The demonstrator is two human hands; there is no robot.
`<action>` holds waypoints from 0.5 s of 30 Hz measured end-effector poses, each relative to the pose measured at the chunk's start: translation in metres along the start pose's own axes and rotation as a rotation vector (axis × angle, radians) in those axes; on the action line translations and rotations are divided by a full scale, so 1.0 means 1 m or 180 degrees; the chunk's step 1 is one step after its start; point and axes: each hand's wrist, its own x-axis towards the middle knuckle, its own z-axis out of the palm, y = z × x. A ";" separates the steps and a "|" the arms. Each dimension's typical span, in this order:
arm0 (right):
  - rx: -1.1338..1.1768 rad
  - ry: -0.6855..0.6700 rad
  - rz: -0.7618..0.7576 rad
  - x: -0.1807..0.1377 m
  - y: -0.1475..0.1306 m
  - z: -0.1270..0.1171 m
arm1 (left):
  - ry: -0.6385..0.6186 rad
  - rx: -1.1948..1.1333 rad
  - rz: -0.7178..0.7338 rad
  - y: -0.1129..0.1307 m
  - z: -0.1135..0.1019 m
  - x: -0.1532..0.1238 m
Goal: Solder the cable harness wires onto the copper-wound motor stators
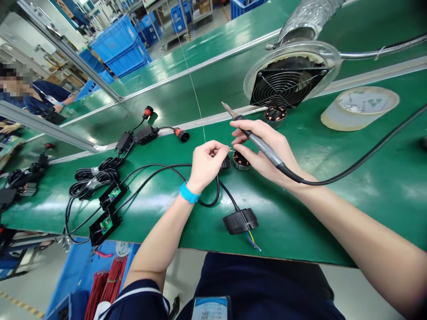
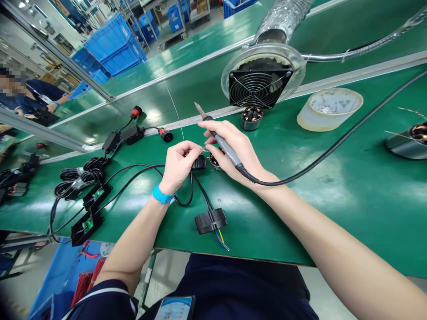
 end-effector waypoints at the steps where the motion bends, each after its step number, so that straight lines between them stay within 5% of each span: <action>1: -0.0028 -0.0042 -0.0009 0.001 -0.001 0.000 | -0.0031 0.0046 0.0027 0.001 -0.001 -0.001; 9: -0.0290 -0.0179 -0.0266 0.000 -0.005 0.001 | -0.0327 0.0491 0.0344 0.005 -0.005 -0.007; 15: -0.0533 -0.0025 -0.0357 -0.001 -0.008 0.000 | -0.0584 0.0420 0.0097 0.007 -0.015 -0.004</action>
